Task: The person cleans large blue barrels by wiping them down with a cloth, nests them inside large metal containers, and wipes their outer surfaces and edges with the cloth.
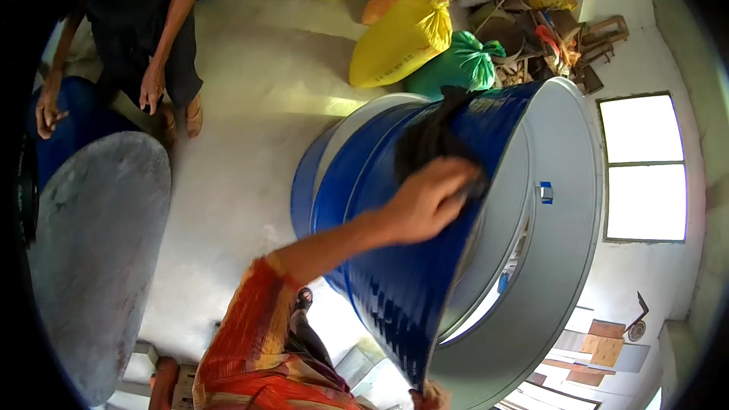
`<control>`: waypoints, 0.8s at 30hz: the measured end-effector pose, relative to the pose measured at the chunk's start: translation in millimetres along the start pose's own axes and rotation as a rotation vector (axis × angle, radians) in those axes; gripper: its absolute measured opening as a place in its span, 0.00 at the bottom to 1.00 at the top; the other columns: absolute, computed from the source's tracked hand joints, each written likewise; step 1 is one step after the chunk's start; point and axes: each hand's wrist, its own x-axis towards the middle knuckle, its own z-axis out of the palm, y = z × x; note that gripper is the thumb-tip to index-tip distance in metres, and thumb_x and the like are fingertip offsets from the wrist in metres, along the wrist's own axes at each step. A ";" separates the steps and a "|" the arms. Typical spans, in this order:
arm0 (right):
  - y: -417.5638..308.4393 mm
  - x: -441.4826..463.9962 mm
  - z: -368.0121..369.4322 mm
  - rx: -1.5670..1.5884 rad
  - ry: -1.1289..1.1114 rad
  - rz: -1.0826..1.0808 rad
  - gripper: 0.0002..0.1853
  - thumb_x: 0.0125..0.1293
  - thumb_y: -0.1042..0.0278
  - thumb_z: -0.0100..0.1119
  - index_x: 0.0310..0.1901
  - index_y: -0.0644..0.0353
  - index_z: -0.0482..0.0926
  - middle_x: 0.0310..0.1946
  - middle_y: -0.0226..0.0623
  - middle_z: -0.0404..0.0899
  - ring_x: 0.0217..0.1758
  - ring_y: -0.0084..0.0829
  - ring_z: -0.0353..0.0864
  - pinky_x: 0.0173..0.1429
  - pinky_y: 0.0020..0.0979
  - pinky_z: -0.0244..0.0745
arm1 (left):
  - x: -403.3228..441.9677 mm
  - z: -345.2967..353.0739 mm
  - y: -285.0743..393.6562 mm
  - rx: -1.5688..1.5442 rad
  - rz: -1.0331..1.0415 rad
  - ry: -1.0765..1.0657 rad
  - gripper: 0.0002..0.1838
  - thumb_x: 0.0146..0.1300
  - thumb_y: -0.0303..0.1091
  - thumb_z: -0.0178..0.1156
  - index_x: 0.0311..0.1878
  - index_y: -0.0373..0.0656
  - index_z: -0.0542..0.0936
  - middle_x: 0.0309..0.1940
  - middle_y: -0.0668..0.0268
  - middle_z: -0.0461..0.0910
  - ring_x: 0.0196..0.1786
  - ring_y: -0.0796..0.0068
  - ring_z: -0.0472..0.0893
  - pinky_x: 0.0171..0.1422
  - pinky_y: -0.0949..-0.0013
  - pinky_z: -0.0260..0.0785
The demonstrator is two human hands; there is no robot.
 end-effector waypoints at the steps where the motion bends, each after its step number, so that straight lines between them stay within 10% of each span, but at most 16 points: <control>1: -14.4 0.0 9.2 -0.118 0.038 -0.098 0.17 0.63 0.62 0.58 0.50 0.59 0.70 0.41 0.38 0.75 0.49 0.36 0.71 0.47 0.37 0.66 | -30.0 -3.2 16.6 -0.044 0.017 0.001 0.20 0.55 0.26 0.56 0.53 0.34 0.72 0.51 0.53 0.71 0.49 0.52 0.72 0.53 0.57 0.66; 6: -107.5 6.7 36.6 -0.767 0.207 -0.613 0.11 0.64 0.61 0.53 0.33 0.62 0.75 0.25 0.48 0.75 0.28 0.53 0.76 0.31 0.42 0.70 | -150.0 14.0 73.2 -0.315 -0.059 -0.141 0.29 0.50 0.23 0.66 0.58 0.41 0.71 0.61 0.57 0.67 0.55 0.58 0.70 0.55 0.60 0.64; 24: -121.3 17.3 49.6 -0.720 0.193 -0.694 0.08 0.61 0.73 0.51 0.41 0.65 0.75 0.28 0.50 0.76 0.31 0.53 0.76 0.35 0.43 0.70 | -57.6 -1.3 56.2 -0.003 -0.172 0.152 0.17 0.59 0.28 0.59 0.52 0.37 0.72 0.43 0.51 0.75 0.47 0.50 0.74 0.51 0.59 0.67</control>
